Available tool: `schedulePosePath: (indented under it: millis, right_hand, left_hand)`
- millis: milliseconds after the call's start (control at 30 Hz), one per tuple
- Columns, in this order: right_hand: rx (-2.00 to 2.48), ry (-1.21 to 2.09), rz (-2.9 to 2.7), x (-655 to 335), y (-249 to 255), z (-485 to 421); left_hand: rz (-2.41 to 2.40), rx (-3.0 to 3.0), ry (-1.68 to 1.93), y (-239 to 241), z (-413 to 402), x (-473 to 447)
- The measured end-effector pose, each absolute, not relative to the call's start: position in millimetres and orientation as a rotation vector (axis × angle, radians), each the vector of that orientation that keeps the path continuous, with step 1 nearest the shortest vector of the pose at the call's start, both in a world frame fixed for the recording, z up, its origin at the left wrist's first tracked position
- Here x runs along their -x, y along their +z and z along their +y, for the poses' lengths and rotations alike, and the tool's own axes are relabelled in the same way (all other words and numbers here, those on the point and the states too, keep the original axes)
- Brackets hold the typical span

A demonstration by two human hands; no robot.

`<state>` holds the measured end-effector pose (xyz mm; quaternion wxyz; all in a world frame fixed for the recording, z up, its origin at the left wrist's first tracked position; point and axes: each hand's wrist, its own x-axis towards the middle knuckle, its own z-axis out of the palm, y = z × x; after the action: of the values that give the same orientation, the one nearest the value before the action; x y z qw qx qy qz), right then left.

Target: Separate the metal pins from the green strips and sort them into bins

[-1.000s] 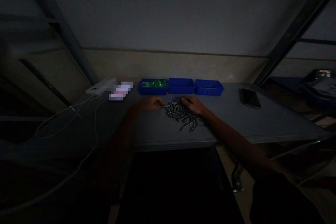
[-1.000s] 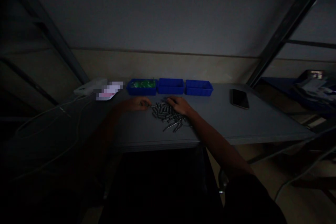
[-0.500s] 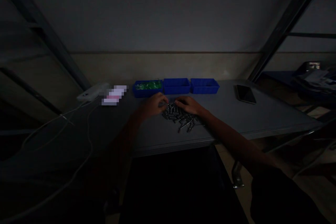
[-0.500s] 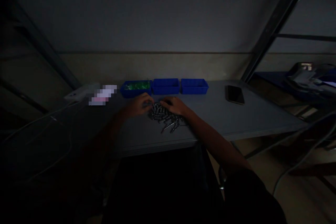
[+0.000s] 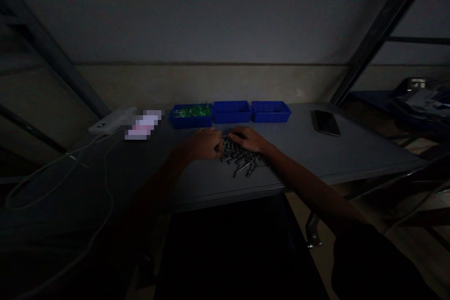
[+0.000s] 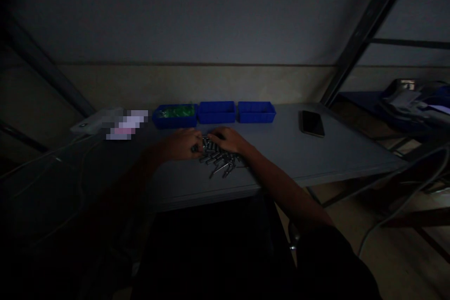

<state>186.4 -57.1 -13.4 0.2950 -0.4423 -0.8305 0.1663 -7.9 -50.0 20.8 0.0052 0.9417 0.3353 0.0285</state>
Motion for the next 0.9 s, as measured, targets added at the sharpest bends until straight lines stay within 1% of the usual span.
schedulePosePath:
  millis: [100,267,433,600,900]
  right_hand:
    - [1.156,0.357,-2.179,-186,-15,-57]
    - [1.130,0.273,-2.096,-184,-16,-57]
    - [1.216,0.327,-2.004,-187,-13,-56]
    - [1.227,0.417,-1.970,-191,-12,-57]
    - [1.247,0.415,-1.964,-187,-7,-62]
  left_hand:
    - [0.997,-2.908,0.154,21,-43,11]
    - [1.053,-2.955,0.462,29,-28,14]
    - [1.061,-3.038,0.549,34,-22,1]
    - [1.099,-2.943,0.739,24,-26,-3]
    - [1.156,-2.783,0.821,15,-37,-7]
